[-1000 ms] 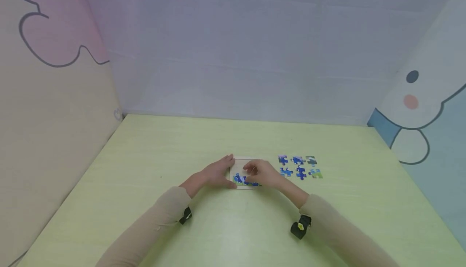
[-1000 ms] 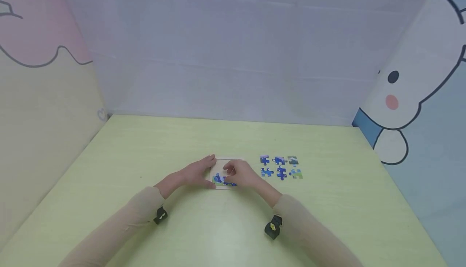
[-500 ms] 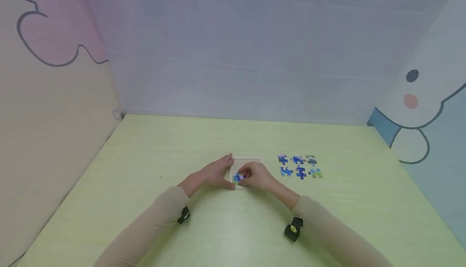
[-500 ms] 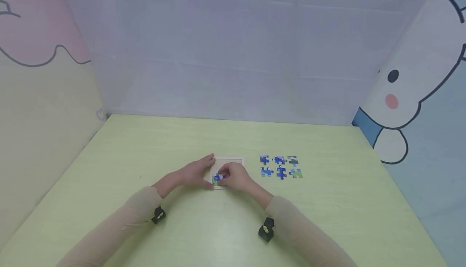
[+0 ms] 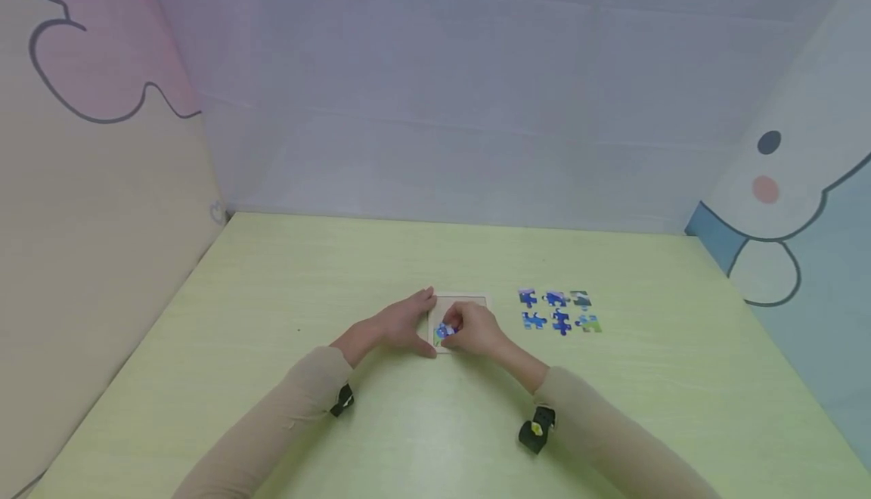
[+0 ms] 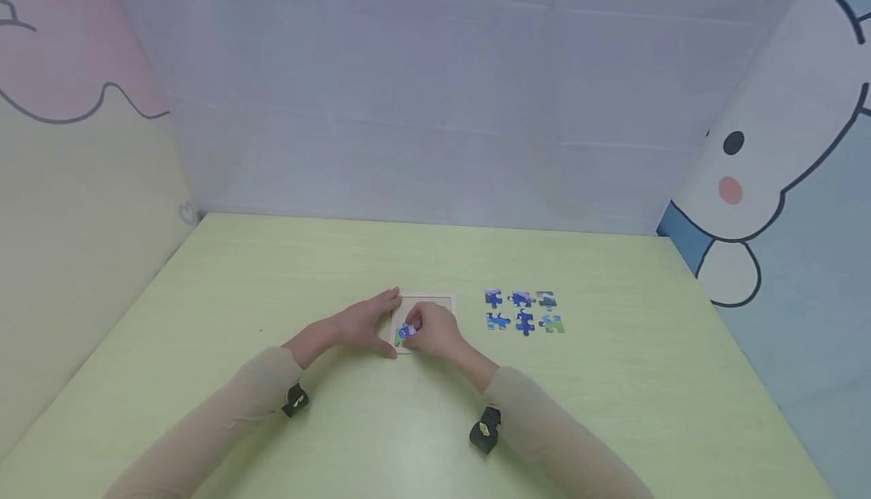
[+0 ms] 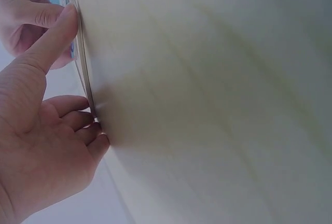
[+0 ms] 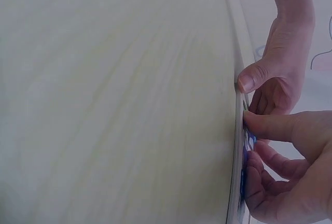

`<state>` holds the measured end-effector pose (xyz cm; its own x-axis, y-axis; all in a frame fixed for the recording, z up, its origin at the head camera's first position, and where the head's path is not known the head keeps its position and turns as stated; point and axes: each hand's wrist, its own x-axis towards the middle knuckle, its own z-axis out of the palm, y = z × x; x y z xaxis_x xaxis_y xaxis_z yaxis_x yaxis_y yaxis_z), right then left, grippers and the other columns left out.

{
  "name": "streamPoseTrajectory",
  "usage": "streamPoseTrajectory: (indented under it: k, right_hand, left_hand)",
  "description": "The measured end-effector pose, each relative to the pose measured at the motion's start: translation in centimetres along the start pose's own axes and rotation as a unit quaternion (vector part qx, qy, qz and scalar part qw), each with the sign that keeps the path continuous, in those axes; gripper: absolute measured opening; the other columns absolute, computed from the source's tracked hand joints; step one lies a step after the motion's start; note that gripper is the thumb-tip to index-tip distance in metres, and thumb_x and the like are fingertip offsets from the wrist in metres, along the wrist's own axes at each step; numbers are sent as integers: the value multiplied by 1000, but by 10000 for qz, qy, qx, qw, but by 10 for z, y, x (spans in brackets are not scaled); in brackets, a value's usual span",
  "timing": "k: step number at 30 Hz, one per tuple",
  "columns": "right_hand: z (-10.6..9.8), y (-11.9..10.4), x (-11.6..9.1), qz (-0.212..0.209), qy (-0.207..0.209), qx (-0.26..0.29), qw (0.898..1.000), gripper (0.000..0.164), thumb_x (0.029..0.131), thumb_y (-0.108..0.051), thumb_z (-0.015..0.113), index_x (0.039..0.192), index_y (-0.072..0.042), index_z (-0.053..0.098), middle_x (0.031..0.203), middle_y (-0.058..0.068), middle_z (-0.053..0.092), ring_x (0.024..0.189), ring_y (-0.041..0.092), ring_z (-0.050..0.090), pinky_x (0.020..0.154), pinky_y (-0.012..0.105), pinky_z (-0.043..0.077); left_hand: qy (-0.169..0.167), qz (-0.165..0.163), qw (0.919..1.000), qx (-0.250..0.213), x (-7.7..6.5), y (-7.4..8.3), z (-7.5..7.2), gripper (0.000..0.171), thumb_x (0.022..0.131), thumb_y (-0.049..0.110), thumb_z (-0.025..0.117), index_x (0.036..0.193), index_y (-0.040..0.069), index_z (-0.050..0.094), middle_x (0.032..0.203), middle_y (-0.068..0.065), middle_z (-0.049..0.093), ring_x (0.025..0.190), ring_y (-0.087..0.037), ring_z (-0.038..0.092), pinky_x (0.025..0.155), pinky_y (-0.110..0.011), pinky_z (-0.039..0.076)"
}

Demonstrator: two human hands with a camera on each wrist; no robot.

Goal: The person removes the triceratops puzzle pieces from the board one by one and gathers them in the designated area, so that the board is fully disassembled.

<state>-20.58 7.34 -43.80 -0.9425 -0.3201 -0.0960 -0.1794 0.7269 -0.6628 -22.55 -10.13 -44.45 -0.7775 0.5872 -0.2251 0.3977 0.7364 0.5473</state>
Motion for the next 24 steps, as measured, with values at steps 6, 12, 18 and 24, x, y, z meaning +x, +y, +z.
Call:
streamPoseTrajectory:
  k: [6, 12, 18, 24]
  right_hand:
    - [2, -1, -2, -138, 173, 70, 9997, 28, 63, -4, 79, 85, -5, 61, 74, 0, 58, 68, 11, 51, 65, 25, 44]
    - [3, 0, -6, -212, 290, 226, 9991, 29, 63, -2, 78, 85, -6, 60, 73, 0, 57, 65, 10, 52, 63, 24, 46]
    - [2, 2, -7, -378, 315, 467, 9977, 25, 67, 3, 74, 83, -7, 59, 72, 0, 56, 67, 11, 54, 63, 23, 48]
    - [-2, 2, -6, -440, 189, 627, 9969, 17, 73, 4, 68, 84, -6, 59, 75, 1, 57, 72, 13, 55, 68, 26, 50]
  left_hand:
    - [7, -26, 10000, -35, -1, 2, 0, 96, 71, 34, 77, 142, 0, 22, 151, -13, 10, 138, -26, 9, 112, -37, 15]
    - [-29, -69, 9999, -83, -2, 3, 0, 95, 72, 34, 76, 143, 1, 21, 151, -12, 9, 138, -25, 7, 112, -37, 15]
    - [-47, -51, 10000, -29, -2, 2, 0, 96, 72, 35, 75, 143, -1, 21, 151, -14, 9, 138, -27, 8, 111, -38, 16]
    - [-35, -86, 9999, -81, -2, 3, -1, 97, 72, 36, 75, 143, 0, 20, 151, -12, 8, 138, -26, 8, 111, -38, 16]
